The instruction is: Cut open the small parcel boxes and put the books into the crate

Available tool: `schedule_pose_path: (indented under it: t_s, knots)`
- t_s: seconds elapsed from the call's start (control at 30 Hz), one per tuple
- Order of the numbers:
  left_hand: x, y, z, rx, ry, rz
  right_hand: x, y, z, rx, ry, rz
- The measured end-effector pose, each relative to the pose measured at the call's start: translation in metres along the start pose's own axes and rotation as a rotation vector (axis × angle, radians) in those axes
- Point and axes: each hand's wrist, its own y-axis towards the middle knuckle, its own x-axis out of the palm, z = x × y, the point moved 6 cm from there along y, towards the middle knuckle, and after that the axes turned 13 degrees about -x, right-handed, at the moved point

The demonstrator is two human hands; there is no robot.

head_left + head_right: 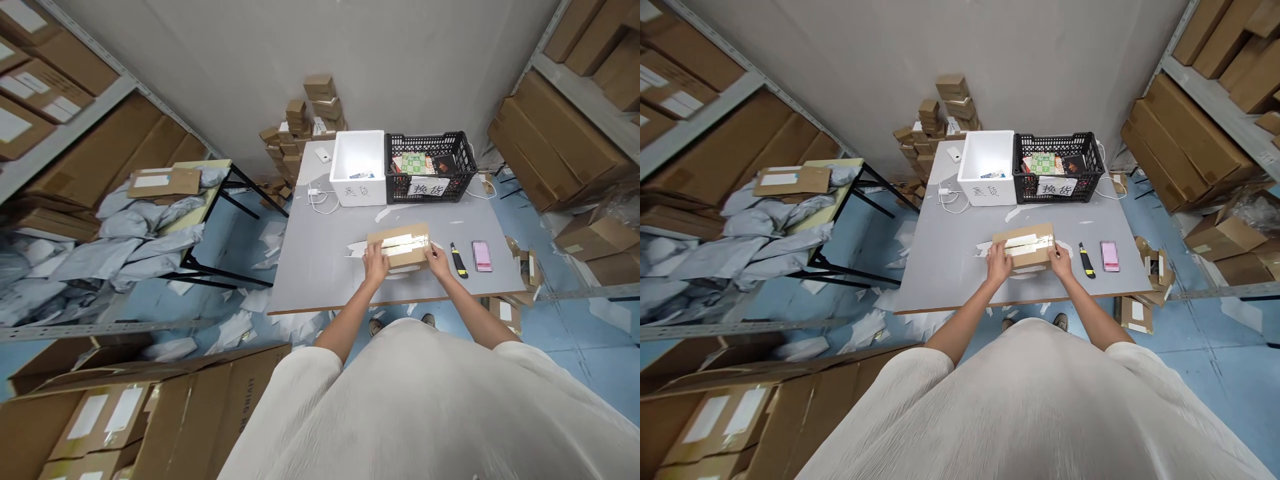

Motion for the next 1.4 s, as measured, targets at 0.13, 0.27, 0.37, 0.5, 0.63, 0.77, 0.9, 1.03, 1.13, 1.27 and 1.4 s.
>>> schedule_pose_path:
  t_s: [0.13,0.27,0.37,0.5,0.63,0.77,0.9,1.03,1.13,1.27,1.4]
  knots:
    - [-0.01,-0.015,0.036,0.119,-0.087,-0.051,0.035,0.014,-0.055,-0.18,0.123,-0.082]
    - [-0.041,-0.022,0.037,0.098,-0.035,0.065,0.066,0.016,-0.092,-0.321,0.185,-0.224]
    - [-0.068,-0.023,0.022,0.11,-0.019,0.101,0.074,0.01,-0.088,-0.247,0.045,-0.205]
    - [-0.099,-0.025,-0.004,0.111,0.01,0.156,0.091,0.0,-0.082,-0.128,0.002,-0.166]
    - [-0.115,-0.027,-0.023,0.067,0.036,0.2,0.114,-0.006,-0.098,-0.152,0.131,-0.208]
    - [-0.107,-0.023,-0.023,0.087,0.01,0.176,0.103,-0.006,-0.107,-0.163,0.111,-0.171]
    - [-0.076,-0.014,-0.005,0.115,-0.044,0.113,0.061,0.002,-0.1,-0.201,0.047,-0.111]
    - [-0.033,-0.01,0.019,0.121,-0.064,0.035,0.015,0.008,-0.077,-0.199,-0.017,-0.061]
    - [-0.004,-0.013,0.032,0.13,-0.023,-0.025,-0.008,0.006,-0.053,-0.171,-0.035,-0.057]
    - [0.01,-0.019,0.046,0.148,0.129,0.069,-0.019,0.002,-0.028,-0.173,-0.004,-0.125]
    - [0.016,-0.025,0.073,0.311,0.282,0.096,-0.018,0.004,-0.019,-0.188,0.079,-0.191]
